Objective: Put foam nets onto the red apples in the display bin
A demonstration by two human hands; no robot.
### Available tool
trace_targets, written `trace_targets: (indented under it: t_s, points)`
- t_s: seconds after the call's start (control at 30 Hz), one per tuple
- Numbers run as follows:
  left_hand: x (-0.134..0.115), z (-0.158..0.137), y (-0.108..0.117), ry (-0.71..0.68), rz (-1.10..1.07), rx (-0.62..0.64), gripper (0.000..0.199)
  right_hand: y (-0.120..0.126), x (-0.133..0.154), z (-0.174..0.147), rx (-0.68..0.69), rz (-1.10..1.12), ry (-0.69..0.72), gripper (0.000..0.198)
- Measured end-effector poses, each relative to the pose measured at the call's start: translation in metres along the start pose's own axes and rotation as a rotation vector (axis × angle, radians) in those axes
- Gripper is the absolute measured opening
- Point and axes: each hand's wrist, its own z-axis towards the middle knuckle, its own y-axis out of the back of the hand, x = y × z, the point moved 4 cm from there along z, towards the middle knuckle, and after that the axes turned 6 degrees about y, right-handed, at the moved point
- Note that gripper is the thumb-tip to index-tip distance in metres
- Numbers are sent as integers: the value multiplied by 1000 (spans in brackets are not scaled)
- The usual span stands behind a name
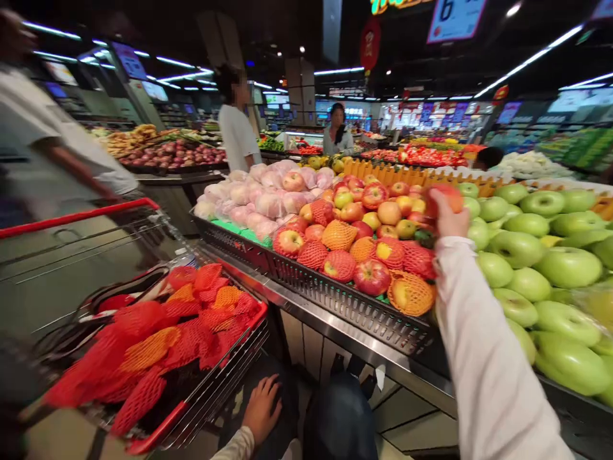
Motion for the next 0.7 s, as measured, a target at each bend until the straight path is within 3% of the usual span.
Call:
trace_targets:
  t_s: [0.03,0.1,0.13,0.23,0.33,0.4,0.5,0.6,0.7]
  points:
    - [-7,0,8,-48,-37,-40,40,2,-5,-1,25,163,-146,59]
    - [-22,4,32,-133,-101,-168,35,6,-9,-3,136,262,-299,42]
    - [-28,9,49,-159,-127,-256,33,7,-8,-4,233,289,-271,38]
    - [-37,34,109,-144,-180,-521,29,17,-9,-2,251,314,-124,31]
    - [-23,68,168,61,-200,-672,31,19,-17,1,264,303,-117,29]
    - [-4,90,194,267,-213,-687,32,19,-20,3,267,301,-116,27]
    - [22,116,202,482,-276,-524,30,18,-18,3,269,313,-142,21]
    - [37,127,191,536,-326,-354,39,18,-11,0,260,358,-145,19]
    - [46,123,194,542,-339,-427,45,17,-7,-1,231,394,-158,21]
